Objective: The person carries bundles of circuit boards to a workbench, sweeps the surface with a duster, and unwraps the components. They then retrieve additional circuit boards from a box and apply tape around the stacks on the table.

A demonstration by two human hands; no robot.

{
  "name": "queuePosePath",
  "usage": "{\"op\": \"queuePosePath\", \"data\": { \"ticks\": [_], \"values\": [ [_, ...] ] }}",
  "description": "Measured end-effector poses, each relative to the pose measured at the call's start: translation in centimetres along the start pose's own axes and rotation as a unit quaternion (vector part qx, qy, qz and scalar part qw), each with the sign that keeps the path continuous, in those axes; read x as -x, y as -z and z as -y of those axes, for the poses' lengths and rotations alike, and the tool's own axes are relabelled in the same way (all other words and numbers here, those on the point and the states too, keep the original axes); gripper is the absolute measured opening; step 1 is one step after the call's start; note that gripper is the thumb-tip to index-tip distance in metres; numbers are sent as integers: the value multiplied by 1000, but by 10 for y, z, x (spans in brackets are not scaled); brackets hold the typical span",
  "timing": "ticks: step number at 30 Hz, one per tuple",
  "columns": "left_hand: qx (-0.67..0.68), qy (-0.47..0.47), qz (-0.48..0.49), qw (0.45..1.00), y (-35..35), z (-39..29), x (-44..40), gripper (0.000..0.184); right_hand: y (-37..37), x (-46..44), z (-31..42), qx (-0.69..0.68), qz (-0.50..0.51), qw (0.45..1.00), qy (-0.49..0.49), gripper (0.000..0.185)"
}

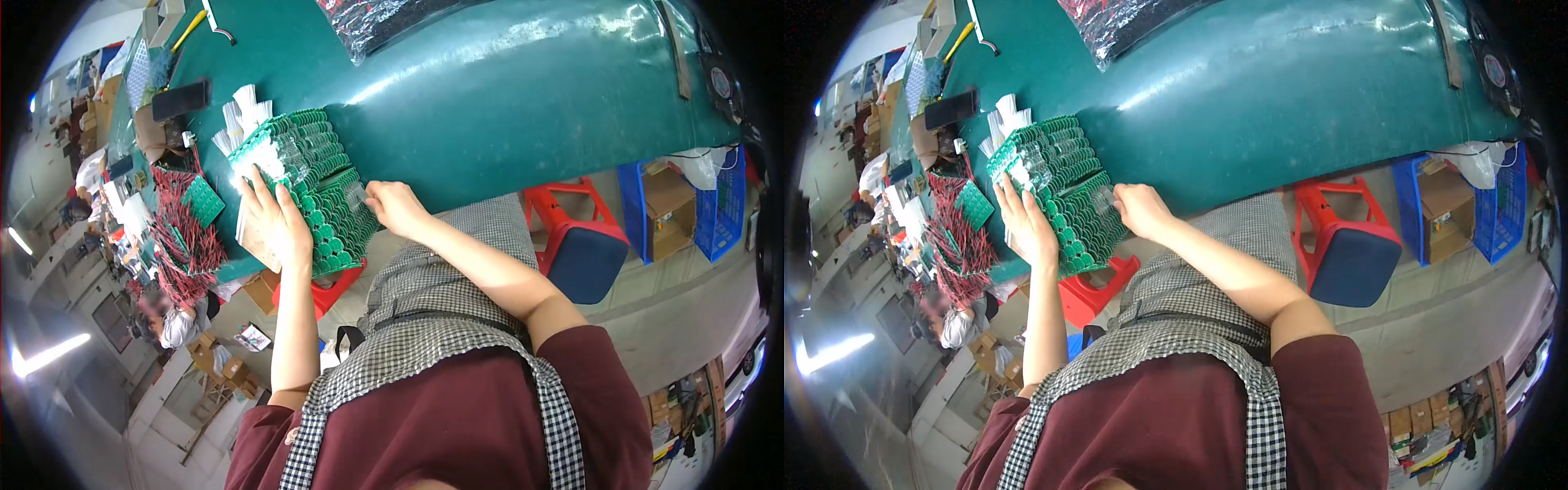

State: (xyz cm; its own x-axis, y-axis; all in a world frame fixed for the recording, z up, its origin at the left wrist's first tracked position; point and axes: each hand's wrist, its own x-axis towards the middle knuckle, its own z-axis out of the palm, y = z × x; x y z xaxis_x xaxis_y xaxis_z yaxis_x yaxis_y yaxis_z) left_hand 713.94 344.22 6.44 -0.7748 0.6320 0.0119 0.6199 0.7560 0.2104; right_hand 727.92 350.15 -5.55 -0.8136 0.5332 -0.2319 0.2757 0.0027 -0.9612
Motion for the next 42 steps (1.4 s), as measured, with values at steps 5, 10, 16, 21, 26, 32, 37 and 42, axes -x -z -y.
{"op": "queuePosePath", "data": {
  "ticks": [5, 10, 16, 21, 26, 32, 37, 42],
  "values": [
    [12, -2, -9, 1000, -1, -1, 2, 51, -12, 4, 0, 15, -38, 999, 6, 10],
    [-10, -16, -26, 999, -5, 7, 1, 50, -6, -6, 3, 23, -12, 1000, 15, 10],
    [-16, -27, -53, 998, -9, 10, 1, 48, -9, 11, -1, 24, 1, 1000, 4, 10],
    [-20, -24, -45, 998, -8, 9, 3, 48, -15, 4, 3, 16, -34, 999, -2, 9],
    [-22, -25, -53, 998, -10, 15, 1, 48, -14, 19, 2, 10, -20, 1000, -8, 10],
    [-19, -29, -56, 998, -12, 16, 1, 48, -15, 19, -1, 10, -30, 999, 11, 10],
    [-18, -26, -54, 998, -12, 14, 1, 47, -13, 16, -1, 30, -5, 999, 8, 9],
    [-22, -14, -47, 999, -9, 11, 2, 48, -11, 28, 0, 36, 8, 999, -5, 9]
  ]
}}
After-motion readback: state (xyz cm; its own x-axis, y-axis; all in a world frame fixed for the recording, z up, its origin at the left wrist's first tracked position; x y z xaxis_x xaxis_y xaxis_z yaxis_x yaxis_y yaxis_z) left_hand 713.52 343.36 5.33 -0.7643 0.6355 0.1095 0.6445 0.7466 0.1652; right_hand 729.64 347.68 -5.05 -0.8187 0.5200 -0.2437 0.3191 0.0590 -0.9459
